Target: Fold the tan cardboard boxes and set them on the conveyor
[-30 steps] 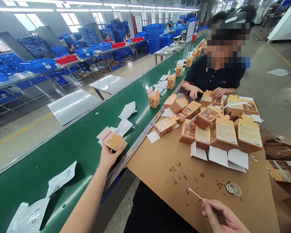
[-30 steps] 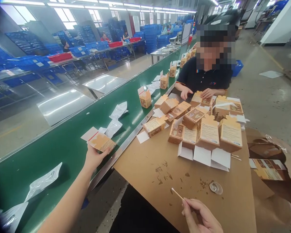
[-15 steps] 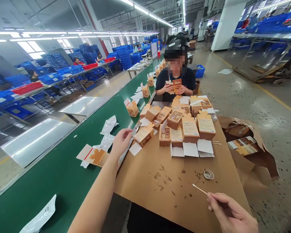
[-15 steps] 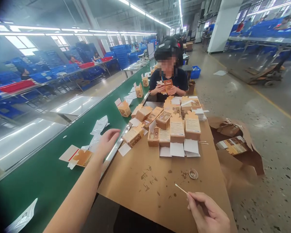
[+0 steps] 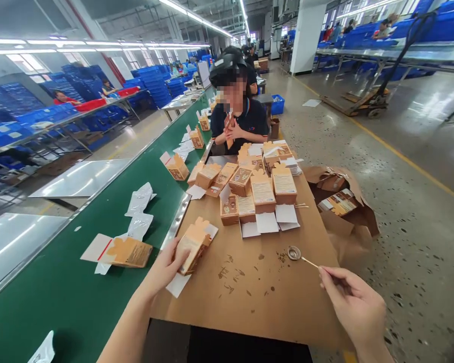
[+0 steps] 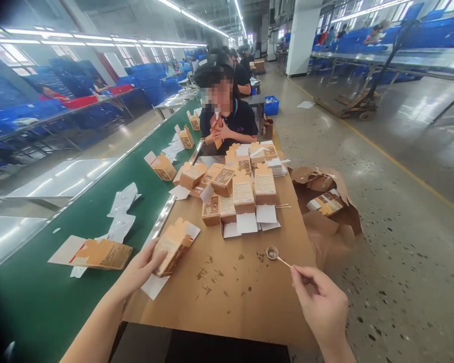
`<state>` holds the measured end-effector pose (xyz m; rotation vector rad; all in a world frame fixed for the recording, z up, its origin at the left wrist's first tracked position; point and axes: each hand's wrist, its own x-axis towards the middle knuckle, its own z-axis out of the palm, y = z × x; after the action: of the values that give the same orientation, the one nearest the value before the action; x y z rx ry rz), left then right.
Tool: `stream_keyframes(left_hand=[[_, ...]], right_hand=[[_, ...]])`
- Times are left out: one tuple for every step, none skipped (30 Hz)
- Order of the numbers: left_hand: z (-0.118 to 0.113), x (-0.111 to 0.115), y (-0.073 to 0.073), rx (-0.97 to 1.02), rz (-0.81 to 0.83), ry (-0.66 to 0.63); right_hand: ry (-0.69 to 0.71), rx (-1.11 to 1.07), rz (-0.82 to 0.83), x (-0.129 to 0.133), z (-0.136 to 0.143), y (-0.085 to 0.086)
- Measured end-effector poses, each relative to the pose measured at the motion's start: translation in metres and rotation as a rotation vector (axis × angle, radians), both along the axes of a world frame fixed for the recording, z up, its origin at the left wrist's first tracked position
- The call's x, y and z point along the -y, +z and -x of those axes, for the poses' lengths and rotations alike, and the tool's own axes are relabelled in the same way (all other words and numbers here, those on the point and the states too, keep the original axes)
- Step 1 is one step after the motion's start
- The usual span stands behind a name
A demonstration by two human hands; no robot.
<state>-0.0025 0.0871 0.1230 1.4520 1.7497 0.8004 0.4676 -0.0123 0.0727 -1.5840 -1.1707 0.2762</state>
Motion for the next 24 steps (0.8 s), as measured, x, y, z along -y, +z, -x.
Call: stream_keyframes(left_hand=[[0.003,0.015,-0.001,0.061,-0.002,0.026],[0.006,0.028,-0.002,0.127,0.000,0.066],[0.007,0.039,-0.003,0.198,0.001,0.118],[0.007,0.048,-0.005,0.271,0.003,0.174],[0.005,0.054,-0.007,0.342,0.010,0.222],[0.000,0.059,-0.010,0.410,0.021,0.258],[-0.005,0.062,-0.015,0.473,0.040,0.274],[-0.013,0.063,-0.020,0.532,0.068,0.270],[-0.021,0.064,-0.027,0.585,0.092,0.262],[-0.029,0.064,-0.033,0.627,0.104,0.259],[-0.038,0.064,-0.040,0.657,0.104,0.263],[-0.046,0.062,-0.046,0.670,0.101,0.263],[-0.053,0.061,-0.051,0.664,0.096,0.258],[-0.058,0.058,-0.055,0.645,0.092,0.246],[-0.063,0.056,-0.058,0.623,0.089,0.229],[-0.066,0.053,-0.059,0.604,0.085,0.219],[-0.069,0.051,-0.059,0.592,0.076,0.219],[-0.071,0.048,-0.058,0.588,0.061,0.228],[-0.073,0.046,-0.056,0.588,0.045,0.243],[-0.075,0.044,-0.055,0.588,0.036,0.253],[-0.076,0.043,-0.054,0.585,0.032,0.257],[-0.078,0.043,-0.053,0.578,0.034,0.251],[-0.080,0.043,-0.052,0.568,0.034,0.242],[-0.081,0.043,-0.053,0.555,0.029,0.234]], right_hand=[[0.009,0.038,-0.002,-0.005,0.000,0.002],[0.023,0.068,0.000,-0.010,0.001,0.004],[0.044,0.084,0.006,-0.014,0.002,0.005],[0.067,0.087,0.014,-0.018,0.003,0.005],[0.091,0.081,0.023,-0.022,0.005,0.005],[0.110,0.073,0.034,-0.025,0.007,0.004],[0.127,0.066,0.044,-0.029,0.009,0.002],[0.137,0.063,0.050,-0.032,0.011,0.000],[0.145,0.063,0.052,-0.034,0.012,-0.002],[0.151,0.064,0.052,-0.036,0.013,-0.004],[0.157,0.064,0.050,-0.038,0.013,-0.005],[0.162,0.065,0.046,-0.039,0.012,-0.006],[0.166,0.067,0.041,-0.038,0.011,-0.006],[0.168,0.069,0.036,-0.036,0.011,-0.005],[0.162,0.072,0.027,-0.033,0.011,-0.004],[0.148,0.071,0.011,-0.029,0.012,-0.003],[0.138,0.061,-0.008,-0.024,0.016,-0.001],[0.144,0.040,-0.024,-0.019,0.023,0.001],[0.178,0.006,-0.031,-0.014,0.032,0.002],[0.239,-0.036,-0.032,-0.010,0.045,0.003],[0.330,-0.082,-0.016,-0.006,0.060,0.002],[0.437,-0.121,0.002,-0.002,0.077,0.001],[0.517,-0.141,0.003,0.000,0.094,-0.002],[0.569,-0.153,0.006,0.001,0.111,-0.005]])
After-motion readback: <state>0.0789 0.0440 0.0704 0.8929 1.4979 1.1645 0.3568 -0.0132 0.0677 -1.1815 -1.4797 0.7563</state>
